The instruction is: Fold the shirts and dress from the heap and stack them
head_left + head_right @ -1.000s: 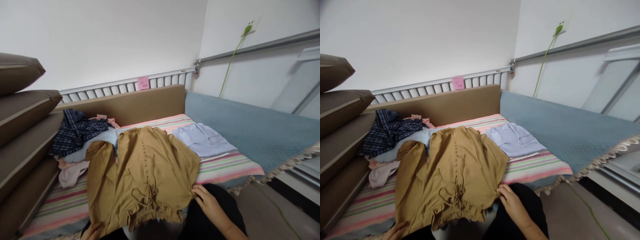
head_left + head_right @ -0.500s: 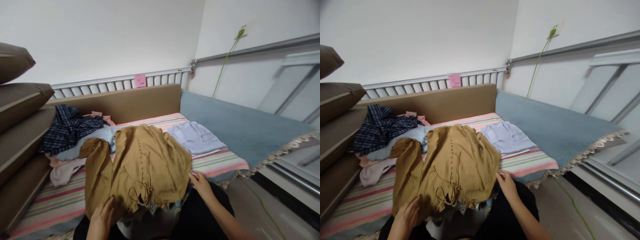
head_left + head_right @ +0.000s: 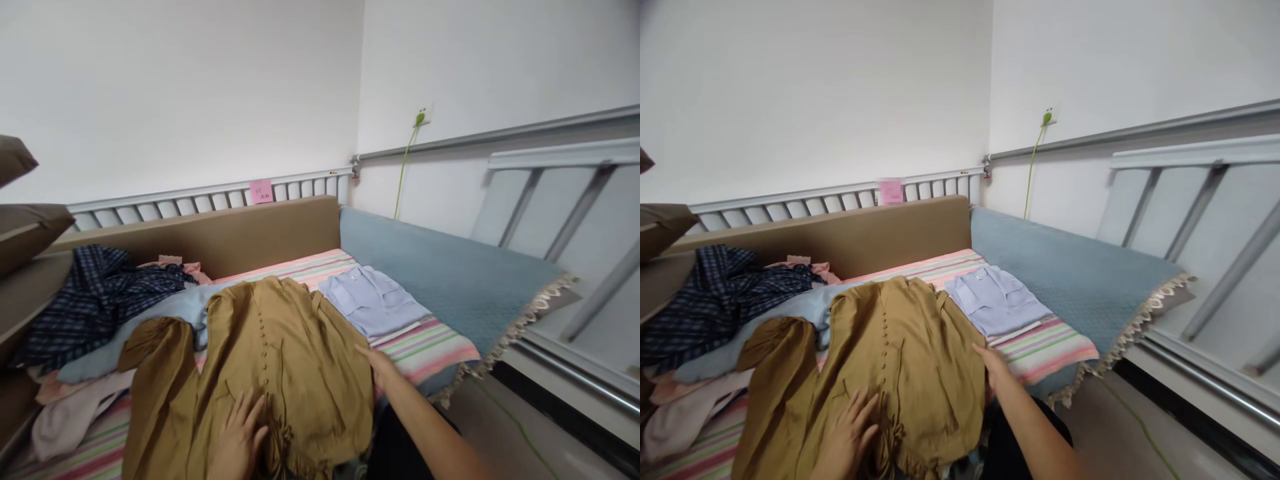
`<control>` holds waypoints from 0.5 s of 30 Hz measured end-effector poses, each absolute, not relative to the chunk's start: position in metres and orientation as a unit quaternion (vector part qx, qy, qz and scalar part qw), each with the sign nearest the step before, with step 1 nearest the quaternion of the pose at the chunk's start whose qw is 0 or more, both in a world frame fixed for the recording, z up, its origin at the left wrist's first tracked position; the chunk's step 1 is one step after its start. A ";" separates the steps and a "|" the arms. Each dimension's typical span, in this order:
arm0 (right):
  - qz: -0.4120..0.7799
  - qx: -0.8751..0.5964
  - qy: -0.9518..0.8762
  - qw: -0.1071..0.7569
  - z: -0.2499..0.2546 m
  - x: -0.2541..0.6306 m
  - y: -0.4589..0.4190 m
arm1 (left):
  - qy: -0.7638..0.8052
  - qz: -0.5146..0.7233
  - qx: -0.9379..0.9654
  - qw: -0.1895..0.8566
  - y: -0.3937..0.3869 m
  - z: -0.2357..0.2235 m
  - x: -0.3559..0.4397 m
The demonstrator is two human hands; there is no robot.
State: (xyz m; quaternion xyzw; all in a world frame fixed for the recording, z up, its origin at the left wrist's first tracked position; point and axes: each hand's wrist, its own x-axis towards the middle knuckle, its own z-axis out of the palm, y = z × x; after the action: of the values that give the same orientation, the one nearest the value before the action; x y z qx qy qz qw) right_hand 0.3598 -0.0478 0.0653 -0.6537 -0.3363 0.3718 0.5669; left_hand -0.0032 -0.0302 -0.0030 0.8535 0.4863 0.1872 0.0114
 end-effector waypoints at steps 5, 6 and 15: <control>0.404 -0.554 -0.383 0.619 0.089 0.330 -0.013 | 0.497 0.179 0.838 0.134 -0.004 -0.007 0.004; 0.378 -0.558 -0.435 0.597 0.093 0.318 -0.008 | 0.504 0.212 0.822 0.157 0.004 -0.004 0.005; 0.274 -0.435 -0.848 0.127 0.065 0.251 0.000 | 0.577 0.368 0.704 0.191 0.076 0.072 0.018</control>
State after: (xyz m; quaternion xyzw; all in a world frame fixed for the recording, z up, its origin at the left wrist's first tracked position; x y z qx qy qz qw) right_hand 0.2507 0.0000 0.0648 -0.4352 -0.8482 0.2736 0.1273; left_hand 0.0179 0.0761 0.0719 0.7037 0.5766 0.3684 0.1914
